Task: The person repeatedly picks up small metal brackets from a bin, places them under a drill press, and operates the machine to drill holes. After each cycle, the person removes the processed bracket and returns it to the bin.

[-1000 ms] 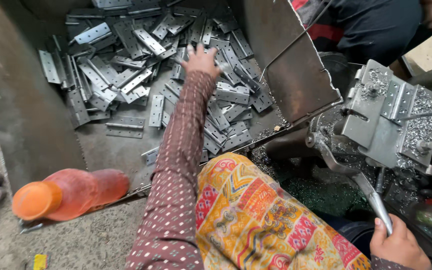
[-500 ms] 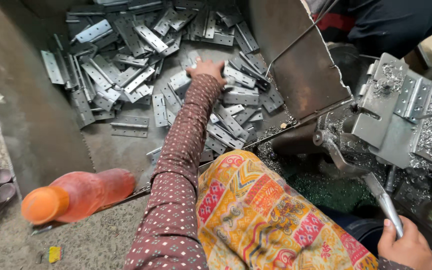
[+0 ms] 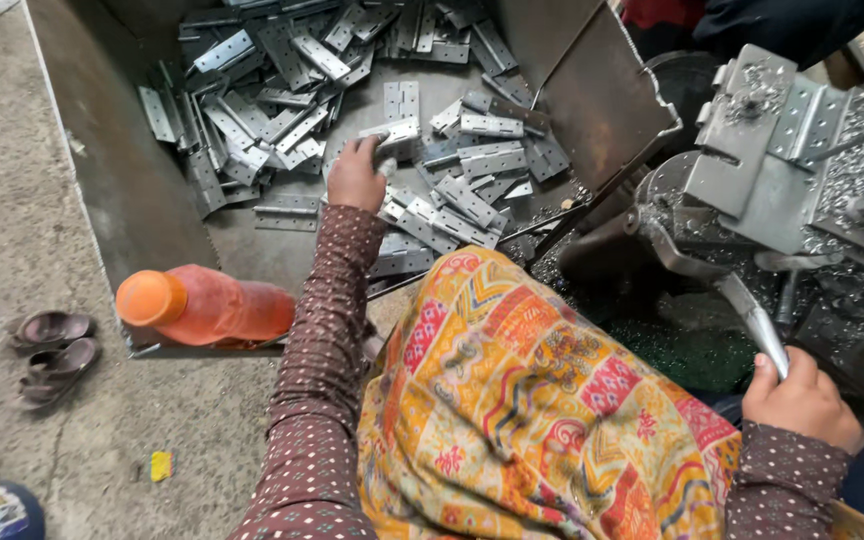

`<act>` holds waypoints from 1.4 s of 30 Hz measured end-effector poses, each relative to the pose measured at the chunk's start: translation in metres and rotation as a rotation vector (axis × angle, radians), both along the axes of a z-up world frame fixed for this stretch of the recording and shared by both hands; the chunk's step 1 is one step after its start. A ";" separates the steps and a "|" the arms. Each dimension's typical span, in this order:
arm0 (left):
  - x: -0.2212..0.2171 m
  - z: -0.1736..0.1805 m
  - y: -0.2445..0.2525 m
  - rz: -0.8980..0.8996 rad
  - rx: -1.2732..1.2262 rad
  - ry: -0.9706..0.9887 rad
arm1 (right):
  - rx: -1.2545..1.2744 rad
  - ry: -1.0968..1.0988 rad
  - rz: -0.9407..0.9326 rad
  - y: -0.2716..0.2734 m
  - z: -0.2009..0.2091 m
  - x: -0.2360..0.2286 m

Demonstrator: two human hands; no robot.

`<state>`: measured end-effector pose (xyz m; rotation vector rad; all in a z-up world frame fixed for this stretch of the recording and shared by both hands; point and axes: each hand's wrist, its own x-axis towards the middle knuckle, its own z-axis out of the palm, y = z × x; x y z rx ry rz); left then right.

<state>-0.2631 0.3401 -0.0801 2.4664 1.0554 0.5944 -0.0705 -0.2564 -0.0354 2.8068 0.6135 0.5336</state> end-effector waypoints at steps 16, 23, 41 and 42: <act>0.080 -0.048 -0.046 -0.651 0.200 0.460 | 0.119 0.035 0.013 0.028 0.024 -0.014; 0.063 -0.072 -0.039 -0.570 0.234 0.224 | 0.136 0.030 0.020 0.031 0.025 -0.020; 0.189 0.102 -0.229 -0.528 0.648 -0.367 | 0.247 0.098 -0.059 0.052 0.027 -0.022; 0.202 0.103 -0.252 -0.579 0.660 -0.264 | 0.252 0.102 -0.062 0.052 0.026 -0.021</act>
